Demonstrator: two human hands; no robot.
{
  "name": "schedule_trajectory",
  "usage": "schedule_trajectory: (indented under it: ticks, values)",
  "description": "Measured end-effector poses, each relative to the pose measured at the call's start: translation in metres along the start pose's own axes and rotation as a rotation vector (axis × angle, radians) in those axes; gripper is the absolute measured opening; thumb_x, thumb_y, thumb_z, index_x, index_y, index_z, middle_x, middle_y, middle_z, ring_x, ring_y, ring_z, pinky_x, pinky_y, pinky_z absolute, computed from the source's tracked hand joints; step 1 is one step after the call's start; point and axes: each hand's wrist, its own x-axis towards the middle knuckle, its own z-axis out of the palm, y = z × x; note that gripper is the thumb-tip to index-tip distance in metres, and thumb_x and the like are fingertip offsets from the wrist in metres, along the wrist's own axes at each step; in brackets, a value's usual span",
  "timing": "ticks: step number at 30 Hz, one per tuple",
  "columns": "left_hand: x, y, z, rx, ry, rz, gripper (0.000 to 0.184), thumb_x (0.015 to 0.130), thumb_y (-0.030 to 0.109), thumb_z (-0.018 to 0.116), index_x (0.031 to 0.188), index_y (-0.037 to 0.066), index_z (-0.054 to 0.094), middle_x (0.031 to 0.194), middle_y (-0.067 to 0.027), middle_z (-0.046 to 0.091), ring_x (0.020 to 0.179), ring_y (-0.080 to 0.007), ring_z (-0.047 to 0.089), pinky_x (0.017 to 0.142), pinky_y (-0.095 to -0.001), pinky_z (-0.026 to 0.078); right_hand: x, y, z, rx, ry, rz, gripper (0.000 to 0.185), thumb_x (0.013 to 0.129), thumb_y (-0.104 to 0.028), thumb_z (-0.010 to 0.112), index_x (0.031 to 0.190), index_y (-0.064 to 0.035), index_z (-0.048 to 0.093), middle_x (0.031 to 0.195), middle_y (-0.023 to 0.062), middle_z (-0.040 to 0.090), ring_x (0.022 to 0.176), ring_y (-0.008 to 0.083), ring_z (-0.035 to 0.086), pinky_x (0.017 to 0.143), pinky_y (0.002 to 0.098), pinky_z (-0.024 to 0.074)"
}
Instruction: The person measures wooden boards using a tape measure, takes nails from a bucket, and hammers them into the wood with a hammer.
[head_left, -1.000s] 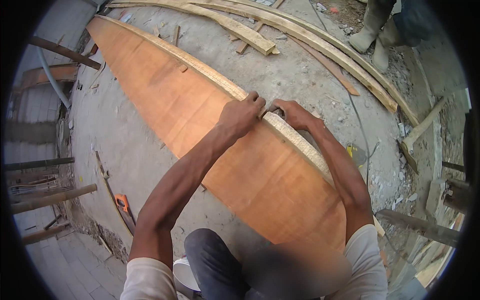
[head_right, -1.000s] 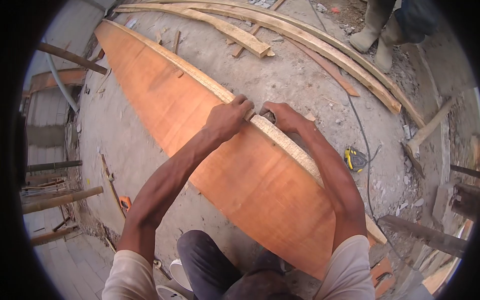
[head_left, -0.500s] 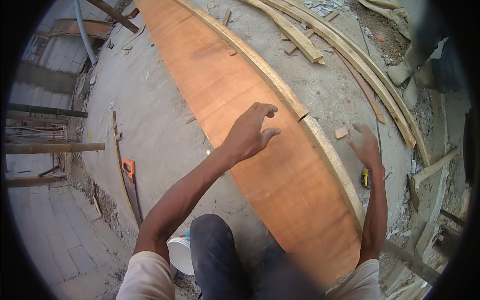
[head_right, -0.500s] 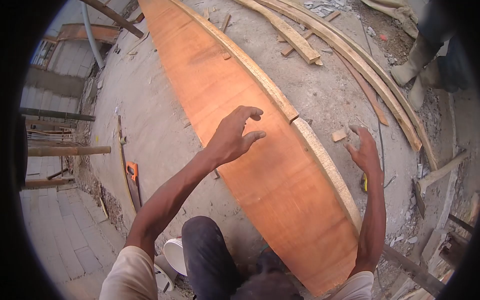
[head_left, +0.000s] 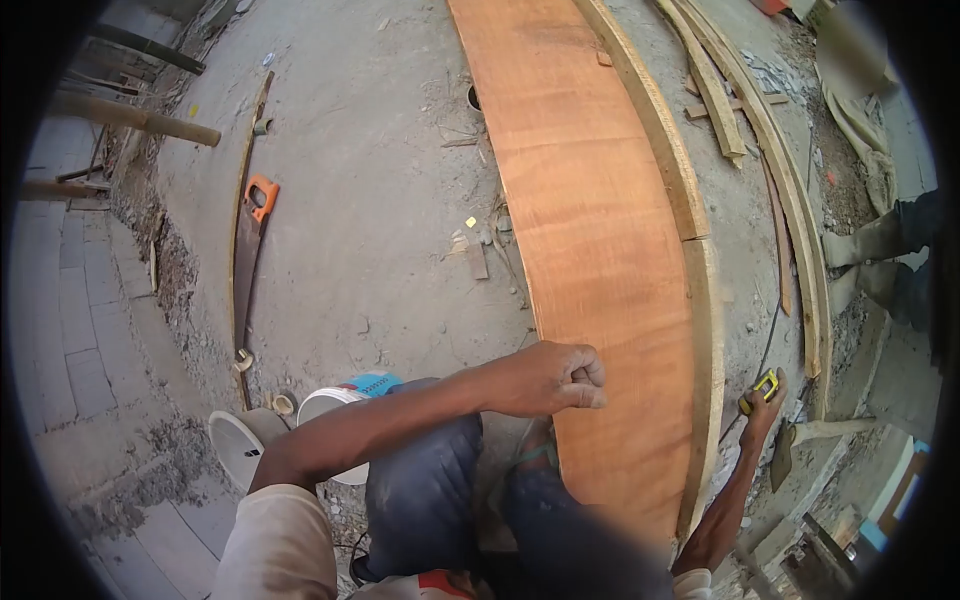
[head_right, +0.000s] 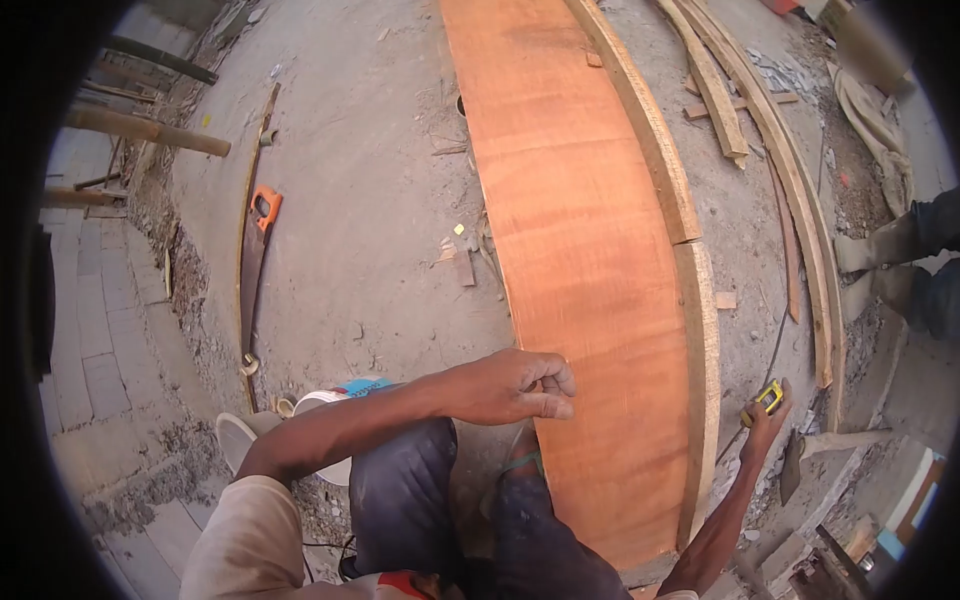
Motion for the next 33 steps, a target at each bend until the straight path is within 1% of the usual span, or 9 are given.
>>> schedule_trajectory:
  ticks: [1,4,6,10,12,16,22,28,33]
  values:
    - [-0.002,-0.002,0.004,-0.003,0.014,0.019,0.053,0.104,0.045,0.073,0.126,-0.002,0.065,0.108,-0.0109,0.070,0.105,-0.0209,0.067,0.091,-0.0357,0.053,-0.017,-0.025,0.003,-0.019,-0.015,-0.007,0.092,0.076,-0.013,0.082,0.159,-0.0084,0.043,0.131,0.0170,0.063,0.113,0.0312,0.068,0.093,0.0433,0.0556]
    - [-0.001,-0.010,0.012,-0.007,0.073,0.065,0.060,0.102,0.048,0.075,0.129,-0.004,0.062,0.112,-0.0125,0.071,0.106,-0.0234,0.068,0.091,-0.0371,0.054,-0.076,-0.097,0.035,0.590,-0.277,-0.123,0.096,0.079,-0.022,0.083,0.162,-0.0053,0.038,0.130,0.0153,0.062,0.107,0.0256,0.068,0.089,0.0387,0.0568]
    - [0.000,-0.008,0.022,-0.050,0.092,0.122,0.062,0.102,0.049,0.074,0.130,-0.004,0.062,0.115,-0.0133,0.072,0.107,-0.0249,0.068,0.092,-0.0383,0.054,-0.122,-0.138,0.075,0.385,-0.404,-0.288,0.095,0.082,-0.027,0.082,0.161,-0.0024,0.037,0.127,0.0145,0.061,0.108,0.0249,0.067,0.094,0.0391,0.0558]
    - [0.000,-0.001,0.036,-0.130,0.120,0.260,0.058,0.100,0.042,0.078,0.132,-0.003,0.063,0.119,-0.0148,0.074,0.112,-0.0278,0.070,0.097,-0.0416,0.053,-0.195,-0.172,0.138,-0.290,-0.586,-0.503,0.089,0.076,-0.005,0.082,0.155,0.0002,0.040,0.130,0.0171,0.060,0.117,0.0262,0.065,0.102,0.0411,0.0536]
    - [-0.004,0.001,0.032,-0.082,0.110,0.241,0.053,0.097,0.038,0.080,0.130,-0.002,0.066,0.117,-0.0146,0.075,0.113,-0.0274,0.070,0.099,-0.0416,0.053,-0.211,-0.160,0.156,-0.271,-0.621,-0.657,0.087,0.072,0.005,0.080,0.150,-0.0008,0.042,0.127,0.0169,0.058,0.118,0.0267,0.064,0.104,0.0405,0.0525]
    - [-0.013,-0.007,0.034,-0.043,0.218,0.367,0.039,0.088,0.026,0.087,0.117,0.002,0.073,0.109,-0.0141,0.077,0.106,-0.0255,0.072,0.094,-0.0403,0.054,-0.231,-0.170,0.160,-0.438,-0.586,-0.869,0.084,0.072,0.002,0.082,0.146,-0.0026,0.043,0.125,0.0166,0.057,0.114,0.0301,0.066,0.101,0.0413,0.0539]
    - [-0.031,0.012,0.036,-0.039,0.313,0.414,0.033,0.086,0.021,0.089,0.108,0.001,0.075,0.103,-0.0113,0.077,0.095,-0.0222,0.071,0.085,-0.0374,0.054,-0.241,-0.188,0.150,-0.507,-0.515,-0.949,0.077,0.075,-0.004,0.087,0.141,-0.0050,0.048,0.126,0.0181,0.059,0.110,0.0345,0.067,0.097,0.0445,0.0546]
    - [-0.045,0.020,0.034,-0.153,0.256,0.371,0.019,0.086,0.019,0.083,0.093,0.004,0.072,0.087,-0.0026,0.072,0.081,-0.0117,0.065,0.073,-0.0310,0.053,-0.247,-0.244,0.121,-0.721,-0.704,-0.927,0.070,0.077,-0.007,0.081,0.141,-0.0107,0.053,0.128,0.0177,0.062,0.113,0.0388,0.066,0.102,0.0478,0.0513]
    - [-0.093,0.014,-0.012,-0.575,0.411,0.354,0.012,0.096,0.014,0.072,0.099,0.009,0.062,0.072,0.0061,0.052,0.057,-0.0032,0.041,0.051,-0.0228,0.035,-0.207,-0.255,0.046,-0.961,-0.564,-0.858,0.064,0.077,-0.002,0.074,0.137,-0.0158,0.059,0.128,0.0116,0.065,0.123,0.0382,0.063,0.105,0.0486,0.0513]
